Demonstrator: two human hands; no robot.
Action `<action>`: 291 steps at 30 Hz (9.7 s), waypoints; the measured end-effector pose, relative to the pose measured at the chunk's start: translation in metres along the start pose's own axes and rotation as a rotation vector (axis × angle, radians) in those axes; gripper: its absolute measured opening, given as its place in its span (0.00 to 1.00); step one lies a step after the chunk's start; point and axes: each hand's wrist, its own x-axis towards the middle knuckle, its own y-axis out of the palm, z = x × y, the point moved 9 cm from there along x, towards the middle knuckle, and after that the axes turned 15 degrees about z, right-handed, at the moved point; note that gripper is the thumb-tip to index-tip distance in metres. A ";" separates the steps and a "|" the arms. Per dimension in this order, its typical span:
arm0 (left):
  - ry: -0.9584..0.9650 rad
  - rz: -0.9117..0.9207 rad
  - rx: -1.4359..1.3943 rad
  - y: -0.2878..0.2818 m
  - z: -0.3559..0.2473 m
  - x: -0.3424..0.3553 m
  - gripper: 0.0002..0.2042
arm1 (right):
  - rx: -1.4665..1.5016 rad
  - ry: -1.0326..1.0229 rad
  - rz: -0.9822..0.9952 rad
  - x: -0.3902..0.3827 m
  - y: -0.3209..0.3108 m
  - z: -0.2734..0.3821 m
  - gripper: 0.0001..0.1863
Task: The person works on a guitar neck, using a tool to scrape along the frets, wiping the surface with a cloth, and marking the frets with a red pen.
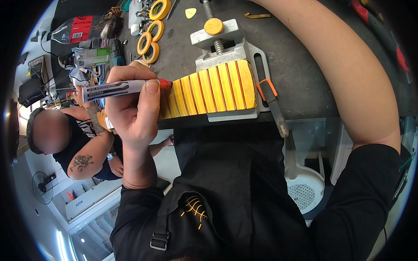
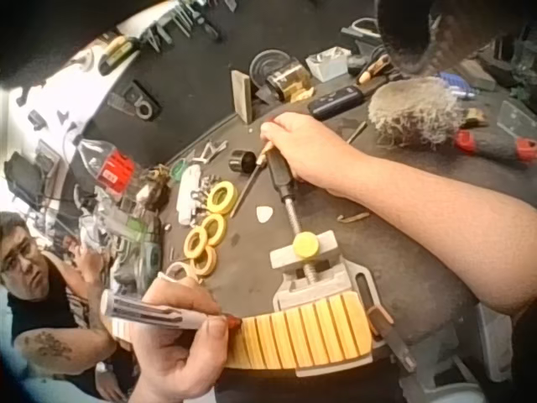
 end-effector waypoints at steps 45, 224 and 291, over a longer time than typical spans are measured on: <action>0.225 0.057 -0.059 -0.002 -0.050 -0.111 0.13 | 0.020 -0.029 0.000 0.005 0.006 0.005 0.15; -0.049 -0.175 -0.082 -0.038 0.026 -0.043 0.05 | -0.129 0.052 -0.093 0.036 -0.011 -0.014 0.17; -0.080 -0.240 0.010 -0.059 0.040 -0.071 0.05 | -0.179 0.030 -0.128 0.033 -0.011 -0.015 0.18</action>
